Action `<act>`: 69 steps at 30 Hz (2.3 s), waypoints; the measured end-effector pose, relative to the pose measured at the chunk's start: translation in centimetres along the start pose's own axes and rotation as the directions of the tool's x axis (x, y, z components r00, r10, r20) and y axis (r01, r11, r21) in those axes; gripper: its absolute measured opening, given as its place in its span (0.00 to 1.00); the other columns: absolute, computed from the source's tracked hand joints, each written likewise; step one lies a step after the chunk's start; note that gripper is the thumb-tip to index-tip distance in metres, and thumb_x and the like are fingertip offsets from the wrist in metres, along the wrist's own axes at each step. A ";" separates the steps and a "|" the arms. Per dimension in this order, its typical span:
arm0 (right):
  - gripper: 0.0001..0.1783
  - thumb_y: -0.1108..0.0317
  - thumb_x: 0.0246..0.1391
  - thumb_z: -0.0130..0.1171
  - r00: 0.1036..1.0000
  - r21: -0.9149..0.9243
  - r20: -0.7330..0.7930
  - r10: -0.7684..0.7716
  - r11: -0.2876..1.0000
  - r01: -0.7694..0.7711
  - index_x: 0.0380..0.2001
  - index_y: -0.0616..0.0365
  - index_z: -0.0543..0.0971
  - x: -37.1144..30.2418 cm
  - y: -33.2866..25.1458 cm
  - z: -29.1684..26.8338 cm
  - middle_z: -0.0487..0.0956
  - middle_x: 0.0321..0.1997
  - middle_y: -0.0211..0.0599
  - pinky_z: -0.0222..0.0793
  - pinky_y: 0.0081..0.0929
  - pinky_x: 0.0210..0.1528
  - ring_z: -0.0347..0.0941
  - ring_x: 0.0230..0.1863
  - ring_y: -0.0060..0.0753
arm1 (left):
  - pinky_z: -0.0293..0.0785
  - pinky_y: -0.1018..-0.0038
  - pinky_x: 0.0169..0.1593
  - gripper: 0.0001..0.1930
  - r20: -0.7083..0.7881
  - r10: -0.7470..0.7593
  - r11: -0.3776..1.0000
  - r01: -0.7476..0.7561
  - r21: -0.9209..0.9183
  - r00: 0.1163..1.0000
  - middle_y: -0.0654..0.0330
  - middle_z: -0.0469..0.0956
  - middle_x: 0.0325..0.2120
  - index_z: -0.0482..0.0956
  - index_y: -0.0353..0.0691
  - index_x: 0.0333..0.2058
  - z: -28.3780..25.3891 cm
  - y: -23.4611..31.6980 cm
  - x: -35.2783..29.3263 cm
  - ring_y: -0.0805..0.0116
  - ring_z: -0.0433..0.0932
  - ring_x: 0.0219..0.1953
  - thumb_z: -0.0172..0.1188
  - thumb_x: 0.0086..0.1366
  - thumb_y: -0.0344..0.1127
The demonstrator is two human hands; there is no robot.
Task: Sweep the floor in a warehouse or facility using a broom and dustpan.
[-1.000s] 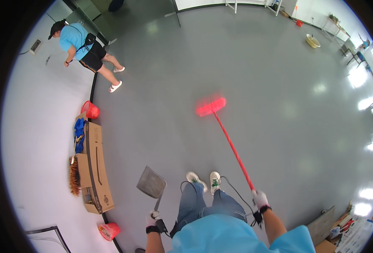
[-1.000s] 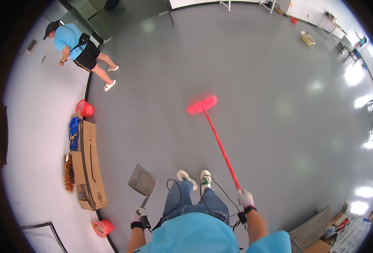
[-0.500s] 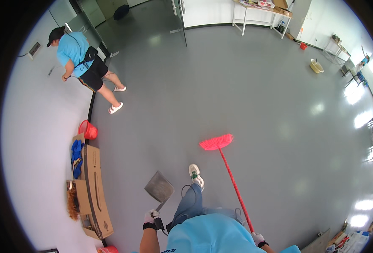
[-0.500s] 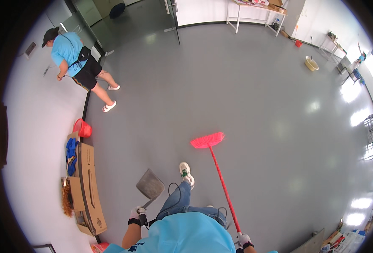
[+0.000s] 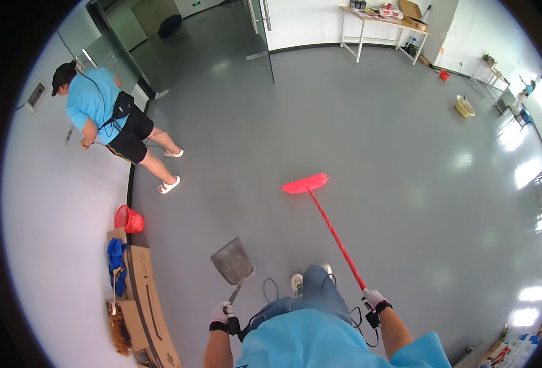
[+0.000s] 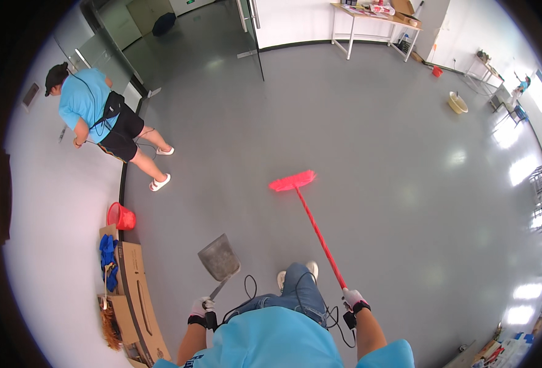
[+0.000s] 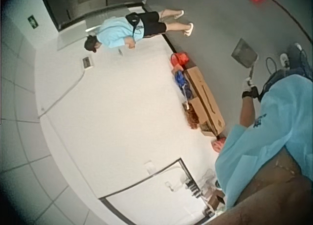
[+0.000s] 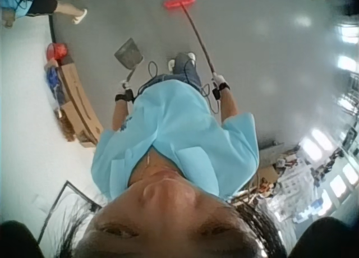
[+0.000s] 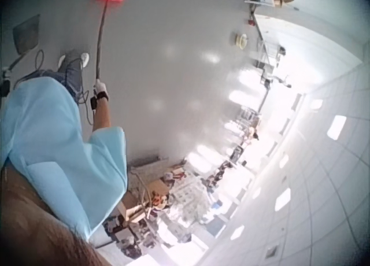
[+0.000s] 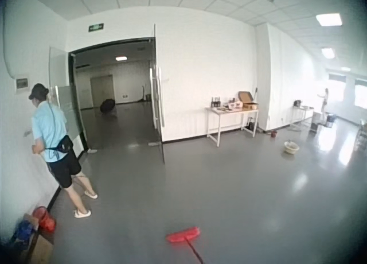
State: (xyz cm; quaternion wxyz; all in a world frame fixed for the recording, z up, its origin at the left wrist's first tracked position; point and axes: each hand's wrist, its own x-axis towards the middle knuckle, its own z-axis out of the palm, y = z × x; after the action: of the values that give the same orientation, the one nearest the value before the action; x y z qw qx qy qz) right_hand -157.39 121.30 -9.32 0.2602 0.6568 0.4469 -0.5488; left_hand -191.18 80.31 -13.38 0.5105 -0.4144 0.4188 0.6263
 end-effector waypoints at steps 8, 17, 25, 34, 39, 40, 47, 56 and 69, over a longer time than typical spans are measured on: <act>0.20 0.54 0.48 0.40 1.000 -0.025 0.024 -0.011 1.000 0.011 0.22 0.63 0.68 4.8 -17.0 -0.4 0.63 0.10 0.31 0.51 0.23 0.08 0.58 0.07 0.24 | 0.48 0.83 0.11 0.08 0.003 0.084 0.995 -0.084 -0.057 0.996 0.71 0.53 0.07 0.63 0.36 0.19 7.5 8.5 2.7 0.80 0.52 0.07 0.44 0.54 0.33; 0.21 0.53 0.50 0.40 0.965 -0.209 -0.032 -0.260 0.946 0.248 0.18 0.62 0.69 16.0 -42.8 -4.0 0.66 0.10 0.31 0.53 0.27 0.09 0.59 0.07 0.26 | 0.49 0.81 0.11 0.10 -0.025 0.023 0.957 -0.030 -0.290 0.999 0.71 0.54 0.07 0.64 0.30 0.21 17.8 18.5 7.0 0.80 0.53 0.08 0.43 0.54 0.33; 0.20 0.53 0.46 0.44 0.875 -0.183 -0.153 -0.460 0.883 0.432 0.19 0.62 0.71 15.0 -54.2 -7.3 0.68 0.11 0.32 0.58 0.26 0.14 0.64 0.12 0.27 | 0.49 0.82 0.11 0.11 -0.008 -0.009 0.932 0.005 -0.362 1.000 0.70 0.57 0.07 0.63 0.34 0.18 30.2 29.2 9.1 0.79 0.53 0.08 0.42 0.54 0.34; 0.24 0.48 0.49 0.40 0.982 -0.267 -0.187 0.010 0.962 -0.061 0.30 0.59 0.74 12.1 -37.7 -3.6 0.74 0.23 0.47 0.67 0.34 0.28 0.72 0.28 0.42 | 0.46 0.83 0.12 0.11 0.511 -0.047 0.868 0.289 -0.404 0.858 0.72 0.52 0.07 0.61 0.40 0.15 37.1 39.2 16.2 0.80 0.51 0.08 0.43 0.54 0.35; 0.25 0.46 0.49 0.40 0.994 -0.261 -0.107 0.024 0.964 -0.051 0.25 0.59 0.73 10.8 -48.0 -2.9 0.69 0.13 0.33 0.62 0.27 0.15 0.67 0.13 0.28 | 0.46 0.83 0.12 0.11 0.184 -0.046 0.980 0.080 -0.182 0.982 0.74 0.52 0.06 0.60 0.43 0.14 41.1 46.4 19.1 0.81 0.51 0.08 0.45 0.54 0.35; 0.25 0.46 0.49 0.40 0.993 -0.261 -0.115 0.017 0.964 -0.047 0.25 0.59 0.73 11.2 -50.8 -3.2 0.69 0.13 0.33 0.62 0.27 0.15 0.67 0.13 0.28 | 0.46 0.83 0.12 0.11 0.194 -0.044 0.980 0.080 -0.183 0.980 0.74 0.52 0.06 0.60 0.43 0.14 41.3 47.8 20.1 0.81 0.51 0.08 0.45 0.54 0.35; 0.27 0.47 0.48 0.38 0.996 -0.248 0.015 -0.083 0.965 0.084 0.21 0.63 0.72 16.5 -78.4 -4.5 0.65 0.09 0.32 0.57 0.27 0.12 0.62 0.10 0.27 | 0.46 0.83 0.10 0.13 0.314 -0.047 0.914 0.168 -0.369 0.948 0.77 0.51 0.04 0.58 0.48 0.11 45.7 59.8 22.9 0.82 0.48 0.06 0.43 0.54 0.37; 0.27 0.48 0.47 0.41 0.947 -0.240 -0.111 -0.301 0.933 0.268 0.19 0.64 0.74 19.3 -105.0 -0.6 0.71 0.13 0.38 0.62 0.29 0.19 0.68 0.15 0.32 | 0.43 0.84 0.10 0.07 -0.020 0.066 0.996 -0.067 -0.062 0.998 0.75 0.50 0.08 0.62 0.40 0.21 54.6 73.7 24.4 0.83 0.50 0.07 0.43 0.56 0.34; 0.25 0.49 0.49 0.38 0.996 -0.344 -0.058 0.069 0.935 -0.085 0.33 0.60 0.73 13.2 -108.3 2.6 0.73 0.26 0.40 0.64 0.31 0.29 0.69 0.27 0.35 | 0.49 0.84 0.10 0.10 0.041 0.120 0.935 -0.099 -0.340 0.992 0.74 0.54 0.07 0.66 0.32 0.23 59.2 85.1 28.8 0.83 0.53 0.07 0.41 0.55 0.34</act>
State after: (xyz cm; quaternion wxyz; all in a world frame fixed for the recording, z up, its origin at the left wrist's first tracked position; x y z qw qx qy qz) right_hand -253.24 173.48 -6.54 0.3829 0.6299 0.5161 -0.4362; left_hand -284.42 133.97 -13.90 0.4089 -0.4524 0.3120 0.7285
